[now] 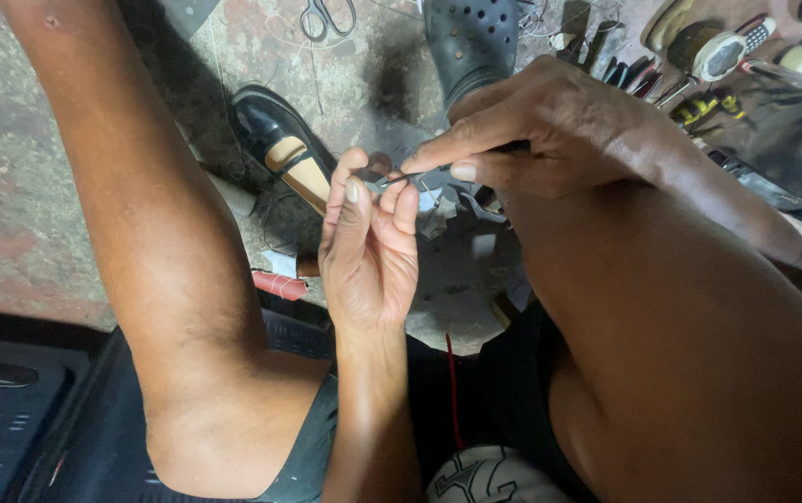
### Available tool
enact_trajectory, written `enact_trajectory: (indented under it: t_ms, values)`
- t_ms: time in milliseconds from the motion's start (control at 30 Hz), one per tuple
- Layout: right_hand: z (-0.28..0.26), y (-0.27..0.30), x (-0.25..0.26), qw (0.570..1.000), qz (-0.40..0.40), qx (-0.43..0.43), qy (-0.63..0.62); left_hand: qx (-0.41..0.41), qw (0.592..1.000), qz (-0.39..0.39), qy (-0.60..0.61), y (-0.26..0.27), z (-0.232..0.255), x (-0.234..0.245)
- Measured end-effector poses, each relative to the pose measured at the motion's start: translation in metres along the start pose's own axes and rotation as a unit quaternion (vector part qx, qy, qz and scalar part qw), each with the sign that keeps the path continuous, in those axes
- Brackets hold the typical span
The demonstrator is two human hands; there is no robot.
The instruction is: The person holds a black shoe and uses a small pointed tool to scrape and clean the seam between the sole and the upper. They repeatedly rotate the shoe to access different edges and continue scraping along the perimeter.
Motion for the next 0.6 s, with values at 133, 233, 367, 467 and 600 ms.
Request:
enact_trajectory:
  t_ms: [133,233,367,467,600]
  values:
    - [-0.003,0.006,0.002,1.0,0.008,0.003,0.012,-0.049,0.997,0.007,-0.063,-0.003,0.002,0.002]
    - [-0.003,0.01,0.002,1.0,0.027,0.015,0.004,-0.088,0.987,0.001,-0.137,-0.004,0.004,0.002]
    - [0.004,0.01,-0.002,1.0,0.011,-0.005,-0.011,-0.152,0.952,0.0,-0.266,-0.006,0.003,0.0]
    - [0.004,0.009,-0.004,1.0,0.012,0.001,-0.024,-0.187,0.933,-0.001,-0.309,-0.006,0.001,-0.003]
    - [0.002,0.006,-0.008,0.997,0.015,0.04,-0.062,-0.21,0.902,0.001,-0.378,-0.001,0.002,-0.002]
Point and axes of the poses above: each hand's wrist, its own y-axis away from the middle knuckle, its own x-axis out of the back of the hand, z = x × y, the point moved 4 cm from there along -y, towards the middle knuckle, and after that the axes turned 11 degrees about -x, right-handed, at the moved point
